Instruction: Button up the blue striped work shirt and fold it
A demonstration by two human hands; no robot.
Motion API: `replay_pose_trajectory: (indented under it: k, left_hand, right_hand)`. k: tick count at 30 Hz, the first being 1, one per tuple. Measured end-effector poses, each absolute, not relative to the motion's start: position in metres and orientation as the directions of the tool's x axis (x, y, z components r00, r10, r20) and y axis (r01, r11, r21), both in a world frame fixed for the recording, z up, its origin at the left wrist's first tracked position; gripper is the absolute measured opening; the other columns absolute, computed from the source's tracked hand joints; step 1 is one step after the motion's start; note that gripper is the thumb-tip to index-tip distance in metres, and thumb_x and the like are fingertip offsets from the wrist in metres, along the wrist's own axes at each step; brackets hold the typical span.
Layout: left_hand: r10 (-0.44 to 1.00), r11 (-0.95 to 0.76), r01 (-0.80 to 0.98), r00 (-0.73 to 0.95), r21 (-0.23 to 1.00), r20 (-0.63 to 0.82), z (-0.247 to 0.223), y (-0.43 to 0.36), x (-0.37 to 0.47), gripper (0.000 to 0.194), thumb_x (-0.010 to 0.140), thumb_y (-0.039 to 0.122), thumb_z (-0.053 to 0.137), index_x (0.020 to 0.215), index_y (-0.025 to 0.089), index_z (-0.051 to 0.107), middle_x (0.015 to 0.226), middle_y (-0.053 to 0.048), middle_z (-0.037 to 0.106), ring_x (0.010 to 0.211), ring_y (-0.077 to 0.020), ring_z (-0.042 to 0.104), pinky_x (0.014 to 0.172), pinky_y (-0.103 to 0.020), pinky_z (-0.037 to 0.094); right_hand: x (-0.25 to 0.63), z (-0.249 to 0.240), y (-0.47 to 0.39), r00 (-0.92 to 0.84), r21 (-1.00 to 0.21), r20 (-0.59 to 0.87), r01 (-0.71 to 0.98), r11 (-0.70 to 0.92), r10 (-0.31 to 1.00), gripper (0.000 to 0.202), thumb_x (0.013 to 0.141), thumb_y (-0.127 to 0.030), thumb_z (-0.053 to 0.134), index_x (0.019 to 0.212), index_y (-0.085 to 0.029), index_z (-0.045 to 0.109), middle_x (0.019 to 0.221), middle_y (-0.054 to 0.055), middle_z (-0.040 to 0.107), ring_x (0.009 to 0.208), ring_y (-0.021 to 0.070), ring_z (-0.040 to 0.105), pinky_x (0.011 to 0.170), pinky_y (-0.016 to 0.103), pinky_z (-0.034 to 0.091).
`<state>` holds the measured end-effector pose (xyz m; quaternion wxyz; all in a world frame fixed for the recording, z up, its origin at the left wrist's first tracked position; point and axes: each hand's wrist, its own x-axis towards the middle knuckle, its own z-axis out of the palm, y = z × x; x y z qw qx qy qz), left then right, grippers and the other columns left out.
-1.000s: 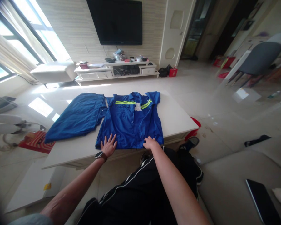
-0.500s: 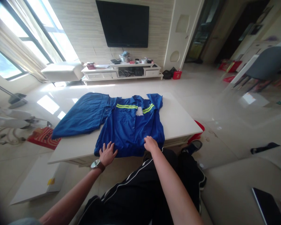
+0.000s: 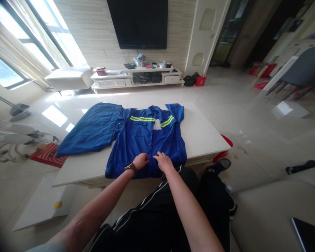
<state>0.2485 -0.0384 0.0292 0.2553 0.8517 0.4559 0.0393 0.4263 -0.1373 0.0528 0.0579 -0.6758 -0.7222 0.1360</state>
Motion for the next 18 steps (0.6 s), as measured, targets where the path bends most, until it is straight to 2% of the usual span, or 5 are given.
replay_pose_trajectory:
  k: [5,8,13,16,18]
  left_hand:
    - [0.768,-0.466,0.732,0.614,0.497,-0.182,0.023,-0.039,0.247,0.007,0.085,0.019,0.072,0.09,0.016,0.069,0.095,-0.01,0.071,0.088,-0.0225,0.066,0.076,-0.03,0.047]
    - [0.729,-0.506,0.676,0.667,0.536,-0.154,0.025,-0.038,0.249,0.003,0.088,0.018,0.067,0.091,0.018,0.068,0.094,-0.007,0.072,0.085,-0.0205,0.065,0.075,-0.029,0.046]
    - [0.672,-0.58,0.571,0.739,0.581,-0.056,0.037,-0.039,0.256,0.012,0.092,0.017,0.058,0.095,0.022,0.068,0.1,-0.005,0.069,0.087,-0.019,0.063,0.079,-0.028,0.045]
    - [0.618,-0.617,0.457,0.785,0.641,0.035,0.039,-0.04,0.261,0.017,0.093,0.016,0.053,0.095,0.022,0.068,0.098,-0.005,0.066,0.086,-0.0185,0.061,0.081,-0.028,0.045]
    - [0.599,-0.569,0.37,0.798,0.734,0.063,0.035,-0.041,0.263,0.015,0.091,0.016,0.055,0.091,0.021,0.069,0.094,-0.005,0.066,0.083,-0.0178,0.06,0.081,-0.029,0.045]
  right_hand:
    - [0.424,0.05,-0.131,-0.048,-0.251,-0.082,0.968,0.026,0.995,0.039,0.098,-0.009,0.036,0.112,-0.024,0.069,0.119,0.012,0.061,0.103,0.0234,0.058,0.082,0.033,0.045]
    - [0.423,0.053,-0.129,-0.028,-0.261,-0.069,0.965,0.009,0.997,0.034,0.098,-0.01,0.038,0.109,-0.022,0.068,0.111,0.012,0.063,0.101,0.0233,0.058,0.083,0.033,0.044]
    - [0.424,0.058,-0.13,-0.03,-0.291,-0.035,0.957,0.019,0.999,0.028,0.101,-0.013,0.039,0.109,-0.023,0.064,0.11,0.009,0.064,0.104,0.0211,0.057,0.086,0.03,0.043]
    - [0.427,0.057,-0.132,-0.03,-0.361,0.008,0.932,0.03,1.0,0.024,0.101,-0.014,0.042,0.108,-0.022,0.063,0.111,0.008,0.063,0.106,0.0193,0.056,0.088,0.028,0.042]
    - [0.429,0.055,-0.133,-0.032,-0.432,0.021,0.901,0.038,0.999,0.021,0.099,-0.013,0.044,0.106,-0.022,0.062,0.11,0.006,0.063,0.105,0.0179,0.057,0.088,0.026,0.042]
